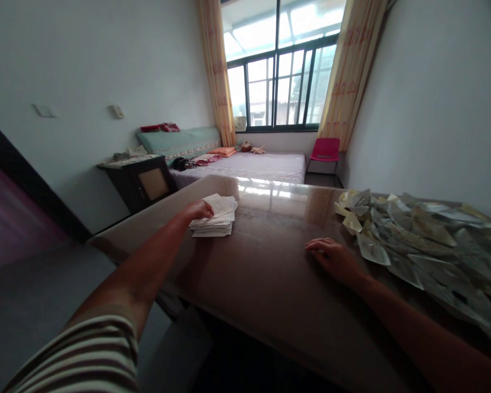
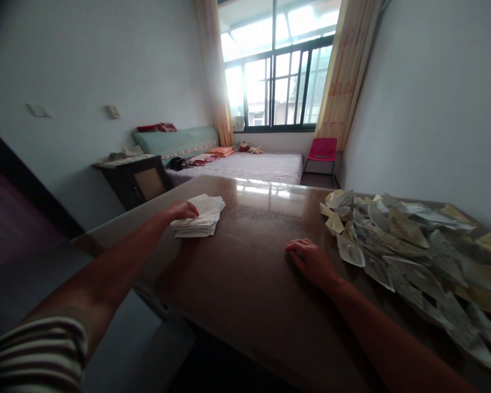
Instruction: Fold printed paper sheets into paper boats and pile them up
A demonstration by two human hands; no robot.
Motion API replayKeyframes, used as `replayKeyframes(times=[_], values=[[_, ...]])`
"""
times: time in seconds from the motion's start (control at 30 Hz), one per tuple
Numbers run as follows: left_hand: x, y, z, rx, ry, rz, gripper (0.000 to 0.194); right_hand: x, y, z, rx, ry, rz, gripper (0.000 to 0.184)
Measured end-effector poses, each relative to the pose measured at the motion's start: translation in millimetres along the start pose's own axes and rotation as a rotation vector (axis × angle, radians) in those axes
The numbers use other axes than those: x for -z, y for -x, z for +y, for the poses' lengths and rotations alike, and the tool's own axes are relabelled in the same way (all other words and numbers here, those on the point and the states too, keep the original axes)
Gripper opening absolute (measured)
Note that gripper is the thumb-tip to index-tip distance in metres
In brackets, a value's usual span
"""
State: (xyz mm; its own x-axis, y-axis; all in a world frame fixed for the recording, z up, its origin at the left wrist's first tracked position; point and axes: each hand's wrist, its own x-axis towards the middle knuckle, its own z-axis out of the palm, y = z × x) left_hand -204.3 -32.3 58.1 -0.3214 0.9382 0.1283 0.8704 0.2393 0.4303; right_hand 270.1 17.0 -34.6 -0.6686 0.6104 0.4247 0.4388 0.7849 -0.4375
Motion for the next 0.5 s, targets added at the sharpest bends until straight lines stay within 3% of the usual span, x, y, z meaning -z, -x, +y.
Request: replayKeyframes(times=[0.13,0.27,0.4,0.5], values=[[-2.4,-5.1,-16.7,0.100,-0.066,-0.087,0.033,-2.8,0.5,0.5,-0.080,-0.006,0.014,0.025],[-9.8,-4.7,-39.7,0.186,-0.068,0.022,0.034,-7.1,4.5,-6.6,-0.204,0.059,-0.004,0.028],[-20.1,-8.2,-64.1,0.258,-0.012,0.182,0.034,-11.7,6.7,-12.9,-0.074,0.164,-0.021,0.027],[-25.7,-15.8,-79.5,0.248,0.079,0.229,0.034,-16.3,-7.1,-22.5,-0.031,0.207,-0.098,0.024]])
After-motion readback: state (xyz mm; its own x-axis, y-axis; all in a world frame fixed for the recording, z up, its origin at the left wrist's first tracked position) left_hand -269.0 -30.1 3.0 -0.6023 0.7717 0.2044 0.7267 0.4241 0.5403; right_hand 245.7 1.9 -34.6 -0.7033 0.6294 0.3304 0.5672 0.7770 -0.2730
